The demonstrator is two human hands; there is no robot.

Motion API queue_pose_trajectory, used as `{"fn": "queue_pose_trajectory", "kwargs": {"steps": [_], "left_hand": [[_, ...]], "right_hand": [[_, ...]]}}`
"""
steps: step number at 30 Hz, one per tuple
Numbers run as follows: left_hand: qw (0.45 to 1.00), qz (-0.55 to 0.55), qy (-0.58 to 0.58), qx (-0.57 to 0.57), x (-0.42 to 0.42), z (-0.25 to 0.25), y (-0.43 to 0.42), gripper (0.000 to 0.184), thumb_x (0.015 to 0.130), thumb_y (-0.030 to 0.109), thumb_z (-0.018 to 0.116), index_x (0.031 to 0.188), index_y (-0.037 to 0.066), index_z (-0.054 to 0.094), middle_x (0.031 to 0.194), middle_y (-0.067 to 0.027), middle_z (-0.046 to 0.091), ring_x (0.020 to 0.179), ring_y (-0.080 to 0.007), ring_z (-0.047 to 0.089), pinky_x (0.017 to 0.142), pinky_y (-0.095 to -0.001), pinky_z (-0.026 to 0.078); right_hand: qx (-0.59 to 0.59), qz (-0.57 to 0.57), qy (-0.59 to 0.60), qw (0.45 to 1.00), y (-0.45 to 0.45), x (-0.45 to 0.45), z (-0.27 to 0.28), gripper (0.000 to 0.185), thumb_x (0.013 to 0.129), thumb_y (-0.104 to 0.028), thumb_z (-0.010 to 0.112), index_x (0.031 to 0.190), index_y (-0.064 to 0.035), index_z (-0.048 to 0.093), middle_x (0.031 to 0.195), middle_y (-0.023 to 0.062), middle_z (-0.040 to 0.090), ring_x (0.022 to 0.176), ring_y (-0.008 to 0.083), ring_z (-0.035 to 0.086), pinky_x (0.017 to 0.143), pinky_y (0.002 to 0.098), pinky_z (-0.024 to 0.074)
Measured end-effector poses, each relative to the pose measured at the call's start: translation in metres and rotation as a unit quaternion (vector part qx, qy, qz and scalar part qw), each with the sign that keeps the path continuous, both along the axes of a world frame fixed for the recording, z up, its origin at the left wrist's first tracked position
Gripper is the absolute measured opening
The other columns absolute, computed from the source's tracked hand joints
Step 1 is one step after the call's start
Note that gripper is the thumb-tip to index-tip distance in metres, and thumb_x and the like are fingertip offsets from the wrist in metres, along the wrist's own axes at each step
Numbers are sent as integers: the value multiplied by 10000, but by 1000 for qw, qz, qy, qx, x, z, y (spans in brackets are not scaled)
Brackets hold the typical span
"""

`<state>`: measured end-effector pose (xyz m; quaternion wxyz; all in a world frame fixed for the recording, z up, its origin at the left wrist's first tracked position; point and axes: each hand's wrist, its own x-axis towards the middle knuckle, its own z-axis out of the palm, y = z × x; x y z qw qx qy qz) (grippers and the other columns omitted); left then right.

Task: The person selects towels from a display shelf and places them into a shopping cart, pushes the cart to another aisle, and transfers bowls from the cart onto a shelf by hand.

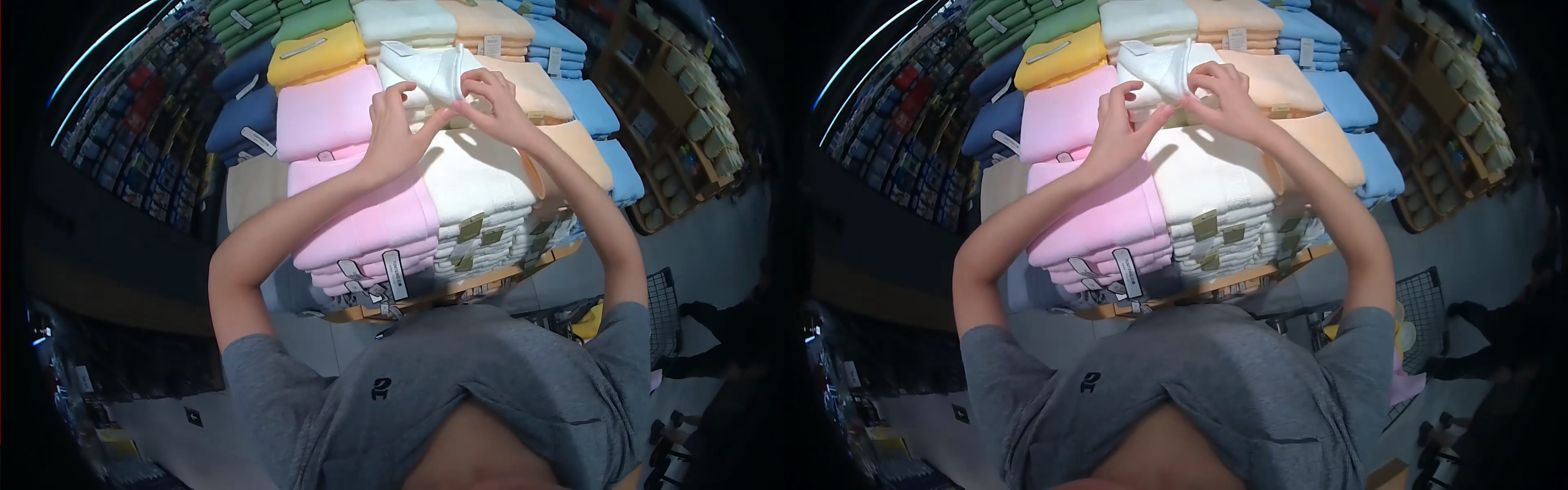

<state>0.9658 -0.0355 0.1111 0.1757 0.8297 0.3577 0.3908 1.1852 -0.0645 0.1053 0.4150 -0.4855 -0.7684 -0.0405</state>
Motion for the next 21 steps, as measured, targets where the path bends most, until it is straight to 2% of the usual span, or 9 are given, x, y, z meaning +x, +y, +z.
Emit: {"fn": "queue_pose_trajectory", "kwargs": {"steps": [2,3,6,7,11,14,15,18,21], "left_hand": [[976,-74,-60,-197,12,1,-13,869,826,479,712,1333,-95,299,1230,-244,410,976,-229,543,773,-317,513],[955,-91,-86,-268,16,7,-26,862,802,550,695,1259,-100,359,1128,-214,481,1032,-245,527,875,-332,467],[950,-92,-92,-283,31,-6,-13,826,793,520,719,1233,-89,375,1096,-199,505,1011,-236,553,844,-304,480],[964,-19,-86,-251,38,-14,-4,664,797,435,739,1145,-66,476,1049,-177,564,936,-200,590,794,-283,497],[944,27,-128,-304,51,-21,25,330,847,304,673,922,-15,632,867,-96,655,779,-163,608,750,-305,504],[944,53,-130,-299,52,-14,18,292,881,271,625,917,-18,631,862,-91,647,785,-155,592,734,-306,489],[927,23,-129,-352,48,-3,6,338,928,296,561,1067,-12,578,952,-73,589,875,-143,529,786,-300,443],[919,-7,-215,-331,43,2,0,349,953,288,522,1110,-23,548,983,-75,582,914,-152,537,815,-310,436],[900,-43,-304,-311,35,23,1,315,992,240,455,1163,-20,500,1091,-99,568,1023,-200,555,906,-367,438]], "right_hand": [[89,9,-136,987,-21,-17,-11,234,824,-247,662,965,-63,632,1184,67,542,1158,287,445,1007,428,293],[95,12,-191,977,-28,-22,-13,214,821,-192,620,989,-61,637,1211,84,526,1174,303,439,1027,440,293],[70,3,-118,991,-30,-23,-29,213,832,-178,599,1003,-57,640,1223,105,521,1189,302,428,1027,454,302],[63,0,-115,991,-32,-19,-30,223,847,-165,577,1027,-46,633,1185,120,529,1171,308,428,1019,447,314],[60,-132,122,982,-11,-4,-37,295,851,-226,631,1064,-24,608,1098,139,545,1074,302,479,964,389,384],[-4,-244,166,956,15,23,-46,390,816,-297,698,1051,-2,600,1026,144,586,975,279,551,857,371,461],[-62,-201,230,950,19,29,-44,435,793,-332,731,999,24,592,867,109,609,808,226,587,738,342,494],[-80,-145,263,951,17,33,-44,376,799,-303,728,924,23,589,741,70,594,672,184,569,658,308,488],[-53,-141,243,958,8,25,-25,303,814,-253,710,847,15,571,744,64,599,668,147,554,654,299,478]]}}
